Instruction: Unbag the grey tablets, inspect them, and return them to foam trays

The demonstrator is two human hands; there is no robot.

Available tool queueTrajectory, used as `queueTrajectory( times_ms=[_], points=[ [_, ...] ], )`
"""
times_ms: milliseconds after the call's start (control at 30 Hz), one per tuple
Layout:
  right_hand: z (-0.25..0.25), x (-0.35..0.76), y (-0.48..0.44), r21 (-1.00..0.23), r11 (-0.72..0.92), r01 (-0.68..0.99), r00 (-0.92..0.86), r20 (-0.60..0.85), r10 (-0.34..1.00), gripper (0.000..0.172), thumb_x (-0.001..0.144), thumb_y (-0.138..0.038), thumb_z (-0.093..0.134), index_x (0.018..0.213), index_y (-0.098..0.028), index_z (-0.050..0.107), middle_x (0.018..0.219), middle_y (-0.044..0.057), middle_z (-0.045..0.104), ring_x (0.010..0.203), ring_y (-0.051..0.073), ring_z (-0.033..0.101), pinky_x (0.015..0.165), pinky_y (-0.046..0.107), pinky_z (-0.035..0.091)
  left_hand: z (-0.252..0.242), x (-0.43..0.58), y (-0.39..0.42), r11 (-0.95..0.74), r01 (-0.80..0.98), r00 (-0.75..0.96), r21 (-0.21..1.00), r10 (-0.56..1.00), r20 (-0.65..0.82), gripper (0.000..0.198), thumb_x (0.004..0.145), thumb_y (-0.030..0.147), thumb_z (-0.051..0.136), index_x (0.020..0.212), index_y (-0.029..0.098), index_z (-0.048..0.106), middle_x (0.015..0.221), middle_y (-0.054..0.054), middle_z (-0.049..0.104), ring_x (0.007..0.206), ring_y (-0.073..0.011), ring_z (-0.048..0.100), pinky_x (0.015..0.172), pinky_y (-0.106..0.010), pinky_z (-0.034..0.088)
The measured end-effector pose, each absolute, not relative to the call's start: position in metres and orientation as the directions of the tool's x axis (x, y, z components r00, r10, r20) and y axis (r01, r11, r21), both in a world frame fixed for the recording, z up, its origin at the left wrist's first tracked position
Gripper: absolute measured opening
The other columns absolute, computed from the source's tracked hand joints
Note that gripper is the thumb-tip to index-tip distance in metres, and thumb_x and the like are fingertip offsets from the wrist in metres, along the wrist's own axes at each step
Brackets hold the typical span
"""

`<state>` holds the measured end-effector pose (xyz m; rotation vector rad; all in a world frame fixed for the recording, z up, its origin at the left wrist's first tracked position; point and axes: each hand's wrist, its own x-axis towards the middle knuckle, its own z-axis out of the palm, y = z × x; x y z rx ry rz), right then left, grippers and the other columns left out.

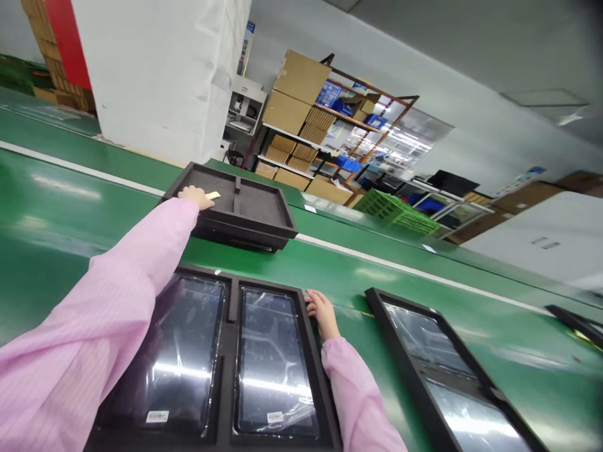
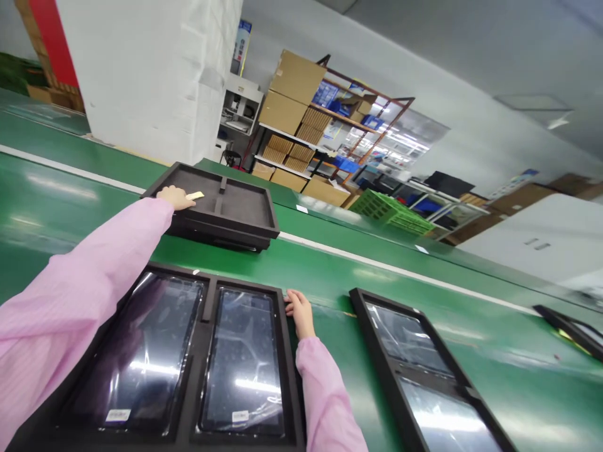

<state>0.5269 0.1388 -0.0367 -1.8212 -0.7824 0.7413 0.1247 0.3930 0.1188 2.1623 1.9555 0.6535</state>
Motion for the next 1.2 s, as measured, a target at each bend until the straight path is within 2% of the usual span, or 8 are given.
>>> queueTrajectory(
  times_ms=[133,300,400,467,533,833,1067,1200],
  points=[
    [-0.036,0.529,0.156,-0.935,-0.315,0.164,0.607,-0.157,0.779,0.024,0.097,-0.034,0.06,0.108,-0.013,0.062,0.091,0.002,0.064,0.07,0.01,0.061,0.061,0.024,0.055,0.115,0.125,0.418,-0.073,0.914,0.016,0.399,0.99,0.143,0.06,0.067,0.053,0.071,0.108,0.009,0.071,0.119,-0.027,0.063,0.107,-0.0421,0.057,0.085,-0.053,0.049],
    [-0.04,0.526,0.164,-0.94,-0.278,0.199,0.62,-0.099,0.779,0.025,0.097,-0.033,0.06,0.111,-0.013,0.061,0.098,0.004,0.065,0.077,0.012,0.063,0.066,0.027,0.057,0.105,0.117,0.399,-0.107,0.903,-0.012,0.417,0.962,0.272,0.053,0.087,0.047,0.052,0.121,0.009,0.064,0.121,-0.024,0.062,0.113,-0.0382,0.054,0.094,-0.05,0.044],
    [-0.041,0.525,0.162,-0.942,-0.257,0.218,0.608,-0.075,0.79,0.024,0.097,-0.033,0.06,0.11,-0.013,0.061,0.096,0.003,0.064,0.074,0.011,0.063,0.064,0.026,0.056,0.093,0.111,0.373,-0.33,0.886,0.161,0.326,0.878,0.451,0.057,0.096,0.047,0.036,0.14,0.013,0.049,0.139,-0.019,0.052,0.128,-0.0338,0.045,0.106,-0.046,0.035],
    [-0.042,0.525,0.162,-0.941,-0.252,0.227,0.601,-0.069,0.796,0.023,0.097,-0.033,0.06,0.109,-0.013,0.062,0.094,0.003,0.064,0.073,0.011,0.062,0.063,0.025,0.055,0.084,0.104,0.361,-0.513,0.831,0.366,0.214,0.796,0.482,0.055,0.094,0.05,0.043,0.139,0.018,0.05,0.136,-0.014,0.055,0.127,-0.0307,0.046,0.11,-0.042,0.032],
    [-0.043,0.524,0.162,-0.938,-0.253,0.236,0.596,-0.066,0.8,0.023,0.097,-0.033,0.06,0.109,-0.013,0.062,0.095,0.003,0.064,0.074,0.011,0.062,0.063,0.025,0.056,0.076,0.096,0.357,-0.585,0.797,0.468,0.149,0.755,0.459,0.05,0.092,0.047,0.051,0.133,0.02,0.055,0.131,-0.013,0.058,0.125,-0.0311,0.047,0.11,-0.043,0.031],
    [-0.04,0.519,0.163,-0.93,-0.233,0.285,0.58,-0.027,0.814,0.025,0.096,-0.034,0.061,0.109,-0.013,0.062,0.099,0.005,0.065,0.081,0.014,0.065,0.07,0.03,0.058,0.07,0.09,0.369,-0.513,0.852,0.417,0.101,0.783,0.461,0.048,0.09,0.045,0.058,0.124,0.011,0.06,0.123,-0.022,0.059,0.12,-0.0395,0.049,0.105,-0.056,0.033],
    [-0.035,0.511,0.159,-0.914,-0.204,0.351,0.545,0.023,0.838,0.025,0.096,-0.037,0.061,0.101,-0.013,0.063,0.087,0.002,0.064,0.07,0.011,0.061,0.064,0.027,0.055,0.062,0.078,0.313,-0.581,0.808,0.509,0.101,0.773,0.377,0.073,0.089,0.021,0.05,0.151,-0.005,0.022,0.156,-0.031,0.026,0.148,-0.0408,0.022,0.119,-0.056,0.024],
    [-0.005,0.505,0.151,-0.889,-0.135,0.437,0.492,0.11,0.864,0.027,0.085,-0.04,0.064,0.09,-0.014,0.065,0.073,0.001,0.063,0.059,0.013,0.057,0.062,0.031,0.053,0.033,0.039,0.189,-0.589,0.787,0.527,0.182,0.796,0.298,0.059,0.096,0.033,0.047,0.144,0.001,0.042,0.152,-0.027,0.037,0.146,-0.0388,0.031,0.119,-0.054,0.029]
  ],
)
